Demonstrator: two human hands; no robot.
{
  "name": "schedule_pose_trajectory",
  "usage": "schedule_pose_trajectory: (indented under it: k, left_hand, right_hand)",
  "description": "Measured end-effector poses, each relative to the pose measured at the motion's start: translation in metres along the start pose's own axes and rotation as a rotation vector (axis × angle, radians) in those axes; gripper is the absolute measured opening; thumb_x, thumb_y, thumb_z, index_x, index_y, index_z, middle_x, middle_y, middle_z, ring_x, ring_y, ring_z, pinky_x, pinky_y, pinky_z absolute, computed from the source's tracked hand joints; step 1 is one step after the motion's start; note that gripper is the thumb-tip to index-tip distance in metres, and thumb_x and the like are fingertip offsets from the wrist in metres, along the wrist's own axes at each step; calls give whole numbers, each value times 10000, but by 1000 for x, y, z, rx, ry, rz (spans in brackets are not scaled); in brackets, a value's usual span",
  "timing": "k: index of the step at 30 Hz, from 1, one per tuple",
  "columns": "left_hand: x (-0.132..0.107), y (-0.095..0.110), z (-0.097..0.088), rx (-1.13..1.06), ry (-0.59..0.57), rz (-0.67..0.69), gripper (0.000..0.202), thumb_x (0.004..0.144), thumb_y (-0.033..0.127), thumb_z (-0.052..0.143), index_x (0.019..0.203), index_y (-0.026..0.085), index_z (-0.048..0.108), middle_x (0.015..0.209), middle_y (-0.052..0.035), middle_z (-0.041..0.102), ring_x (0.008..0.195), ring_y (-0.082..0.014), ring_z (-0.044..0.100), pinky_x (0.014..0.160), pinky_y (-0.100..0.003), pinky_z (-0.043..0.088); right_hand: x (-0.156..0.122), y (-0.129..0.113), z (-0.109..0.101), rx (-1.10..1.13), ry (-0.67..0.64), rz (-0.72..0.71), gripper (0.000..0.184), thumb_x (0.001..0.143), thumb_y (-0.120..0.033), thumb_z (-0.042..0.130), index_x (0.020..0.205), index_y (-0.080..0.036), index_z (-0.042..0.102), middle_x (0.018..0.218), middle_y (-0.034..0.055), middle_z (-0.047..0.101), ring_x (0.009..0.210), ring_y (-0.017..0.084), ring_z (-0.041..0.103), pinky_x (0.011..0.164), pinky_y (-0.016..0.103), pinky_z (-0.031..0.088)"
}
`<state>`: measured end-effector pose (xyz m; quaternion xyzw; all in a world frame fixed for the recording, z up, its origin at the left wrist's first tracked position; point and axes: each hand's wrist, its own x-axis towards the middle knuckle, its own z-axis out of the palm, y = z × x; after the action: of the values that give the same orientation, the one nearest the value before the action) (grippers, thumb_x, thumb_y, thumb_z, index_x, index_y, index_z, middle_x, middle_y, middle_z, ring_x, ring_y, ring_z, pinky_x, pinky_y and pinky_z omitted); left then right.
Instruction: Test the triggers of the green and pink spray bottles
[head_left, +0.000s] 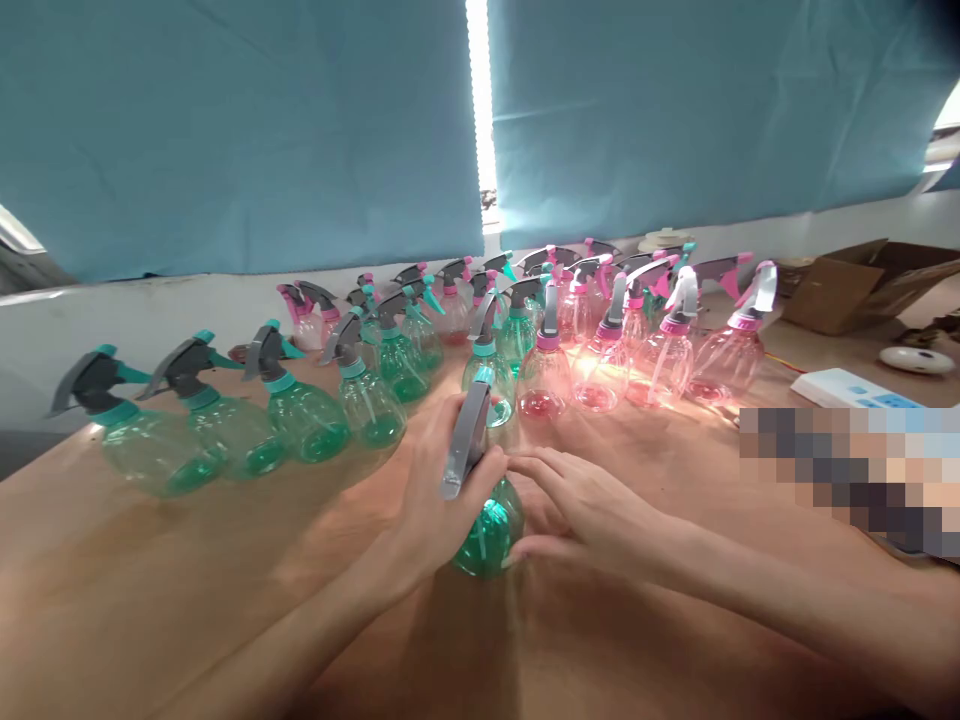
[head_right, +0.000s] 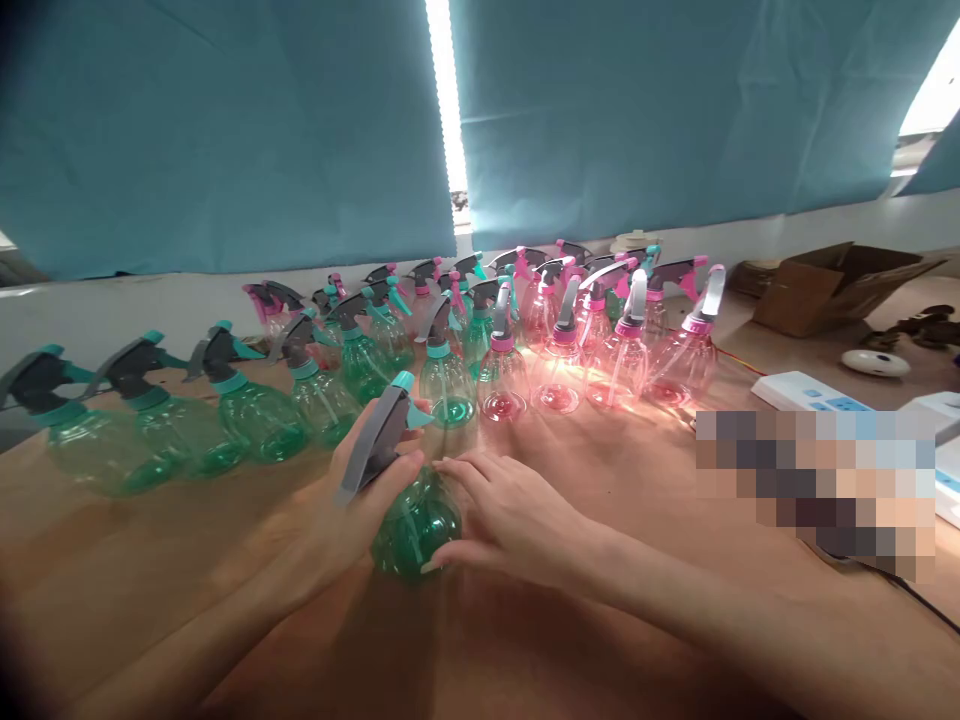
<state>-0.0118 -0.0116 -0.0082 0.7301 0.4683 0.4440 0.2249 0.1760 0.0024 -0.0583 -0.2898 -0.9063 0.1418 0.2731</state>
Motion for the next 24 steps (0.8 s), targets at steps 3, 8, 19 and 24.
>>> schedule_pose_trajectory:
  k: [3, 8, 19, 24]
  left_hand:
    - [2, 0, -2, -15, -7, -3, 266, 836, 233, 515, 1100, 246, 551, 919, -14, 605, 850, -201, 605, 751, -332, 496]
    - [5, 2, -3, 8, -23, -4, 230, 793, 226, 524, 1021, 233, 559, 767, 11, 536, 684, -165, 537, 642, -296, 473]
    - [3, 8, -6, -71, -76, -62, 53, 771, 220, 502, 817, 212, 527, 683, 33, 461, 527, -111, 391, 524, -254, 372]
    - [3, 7, -6, -86, -81, -58, 27, 761, 242, 511, 762, 221, 494, 693, 24, 459, 554, -125, 403, 537, -269, 381]
  right_hand:
    - [-4, 23, 8, -13, -64, 24, 688, 828, -645, 569, 1314, -166, 482, 1269, 167, 616, 1145, 332, 594, 934, 498, 503]
    - [-9, 45, 19, -12, -98, 5, 609, 885, -574, 547, 1340, -173, 488, 1339, 169, 574, 1242, 322, 535, 986, 505, 484]
    - [-14, 49, 23, -7, -100, 57, 597, 893, -553, 553, 1335, -152, 536, 1362, 167, 577, 1310, 307, 489, 1090, 508, 403]
    - [-15, 48, 22, 5, -118, 79, 582, 908, -530, 543, 1356, -160, 530, 1419, 153, 532, 1338, 311, 460, 1100, 516, 393]
